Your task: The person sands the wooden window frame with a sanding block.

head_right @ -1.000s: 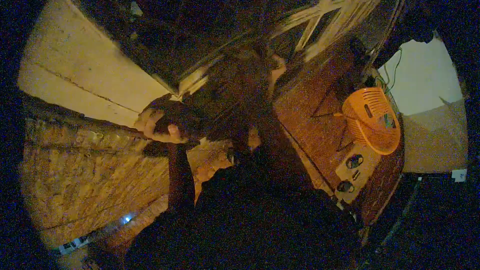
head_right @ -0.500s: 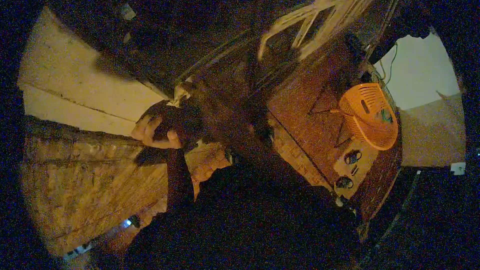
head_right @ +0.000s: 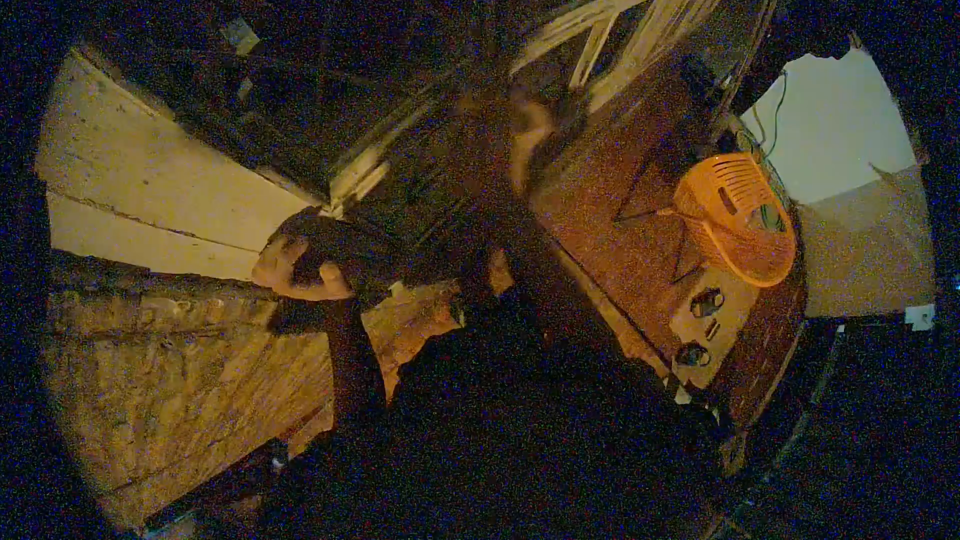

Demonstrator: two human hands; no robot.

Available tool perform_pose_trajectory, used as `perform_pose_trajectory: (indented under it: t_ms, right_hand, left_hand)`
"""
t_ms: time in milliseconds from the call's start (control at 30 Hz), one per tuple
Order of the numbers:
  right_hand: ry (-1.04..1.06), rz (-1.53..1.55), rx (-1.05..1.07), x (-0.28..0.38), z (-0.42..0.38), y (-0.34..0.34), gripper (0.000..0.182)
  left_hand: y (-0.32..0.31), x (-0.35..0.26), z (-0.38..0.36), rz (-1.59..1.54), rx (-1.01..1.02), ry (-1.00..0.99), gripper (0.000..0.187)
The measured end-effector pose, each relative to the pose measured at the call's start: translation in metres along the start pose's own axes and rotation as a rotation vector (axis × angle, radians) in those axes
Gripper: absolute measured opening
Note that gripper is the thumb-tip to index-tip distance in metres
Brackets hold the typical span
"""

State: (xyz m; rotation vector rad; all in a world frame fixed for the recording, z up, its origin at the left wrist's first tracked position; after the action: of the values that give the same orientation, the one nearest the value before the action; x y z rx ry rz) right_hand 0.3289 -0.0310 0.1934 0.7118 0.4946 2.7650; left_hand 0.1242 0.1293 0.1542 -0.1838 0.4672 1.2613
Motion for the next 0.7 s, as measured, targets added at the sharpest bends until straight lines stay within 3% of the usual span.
perform_pose_trajectory:
  t_ms: [100, 233, 400, 533, 700]
  right_hand:
    - [0.163, -0.029, 0.172, 0.044, -0.032, -0.018, 0.033]
    - [0.027, 0.007, -0.020, -0.025, 0.002, 0.003, 0.032]
    - [0.211, 0.001, 0.160, 0.041, -0.041, -0.024, 0.032]
    - [0.096, -0.012, -0.017, -0.024, -0.015, -0.004, 0.032]
    - [0.199, -0.019, 0.071, 0.021, -0.044, -0.030, 0.031]
  left_hand:
    - [-0.003, 0.001, 0.001, -0.001, 0.001, 0.000, 0.044]
    - [-0.003, 0.002, 0.000, 0.006, 0.004, 0.001, 0.044]
    - [-0.005, 0.000, -0.003, 0.010, 0.001, -0.001, 0.044]
    - [-0.004, -0.001, -0.001, 0.028, 0.002, -0.003, 0.044]
    - [-0.005, 0.000, 0.001, 0.034, -0.005, -0.003, 0.044]
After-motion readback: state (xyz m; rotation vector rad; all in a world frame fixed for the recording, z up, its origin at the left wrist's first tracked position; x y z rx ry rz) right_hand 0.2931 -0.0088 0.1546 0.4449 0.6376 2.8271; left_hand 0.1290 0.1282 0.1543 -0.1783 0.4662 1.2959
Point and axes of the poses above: each hand's wrist, its own z-axis towards the middle knuckle, its own y-axis out of the back of the hand, x = y × z, the point moved 8 cm from there along z, towards the middle knuckle, and after that the axes turned 6 degrees about z, right-handed, at the moved point
